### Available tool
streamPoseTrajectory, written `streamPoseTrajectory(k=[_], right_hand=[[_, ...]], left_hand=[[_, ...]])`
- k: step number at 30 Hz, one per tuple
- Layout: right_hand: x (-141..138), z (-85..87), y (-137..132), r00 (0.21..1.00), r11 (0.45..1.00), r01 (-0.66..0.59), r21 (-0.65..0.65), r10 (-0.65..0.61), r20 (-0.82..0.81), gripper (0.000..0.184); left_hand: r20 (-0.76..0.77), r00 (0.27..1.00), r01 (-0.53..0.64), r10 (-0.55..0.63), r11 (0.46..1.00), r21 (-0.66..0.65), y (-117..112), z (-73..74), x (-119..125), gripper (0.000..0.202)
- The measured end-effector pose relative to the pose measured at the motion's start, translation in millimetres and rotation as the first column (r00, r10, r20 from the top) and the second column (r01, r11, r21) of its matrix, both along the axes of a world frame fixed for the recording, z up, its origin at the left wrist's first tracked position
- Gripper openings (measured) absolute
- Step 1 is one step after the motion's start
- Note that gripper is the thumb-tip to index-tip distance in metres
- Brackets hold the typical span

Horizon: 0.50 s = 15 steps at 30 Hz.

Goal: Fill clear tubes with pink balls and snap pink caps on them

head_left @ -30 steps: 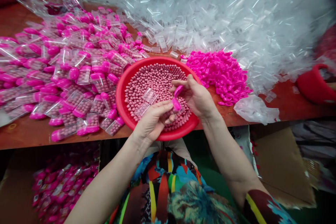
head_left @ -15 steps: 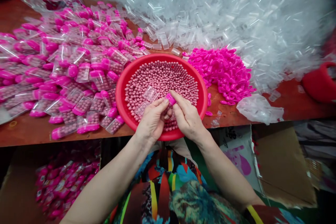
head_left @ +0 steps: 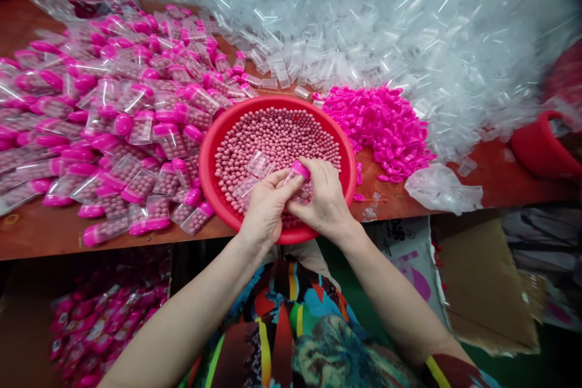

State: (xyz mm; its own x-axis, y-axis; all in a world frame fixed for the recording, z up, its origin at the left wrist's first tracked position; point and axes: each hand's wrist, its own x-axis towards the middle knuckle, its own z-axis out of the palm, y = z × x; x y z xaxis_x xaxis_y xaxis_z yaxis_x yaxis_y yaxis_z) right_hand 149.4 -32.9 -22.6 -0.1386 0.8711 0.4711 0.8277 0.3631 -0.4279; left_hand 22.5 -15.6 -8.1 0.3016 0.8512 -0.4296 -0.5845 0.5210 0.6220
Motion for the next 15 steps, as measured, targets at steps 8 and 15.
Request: streamPoseTrajectory(k=[8,15], right_hand=[[2.8,4.4,-4.2,0.999,0.998,0.02,-0.06,-0.018,0.036,0.06],[19.1,17.3,46.8,0.936,0.956,-0.231,-0.181,0.167,-0.31,0.051]], left_hand=[[-0.082,0.995,0.06,-0.052,0.993,0.099,-3.1,9.3,4.5,0.033],[-0.385,0.859,-0.14,0.336,0.879,0.456,78.6,47.8,-71.7,0.026]])
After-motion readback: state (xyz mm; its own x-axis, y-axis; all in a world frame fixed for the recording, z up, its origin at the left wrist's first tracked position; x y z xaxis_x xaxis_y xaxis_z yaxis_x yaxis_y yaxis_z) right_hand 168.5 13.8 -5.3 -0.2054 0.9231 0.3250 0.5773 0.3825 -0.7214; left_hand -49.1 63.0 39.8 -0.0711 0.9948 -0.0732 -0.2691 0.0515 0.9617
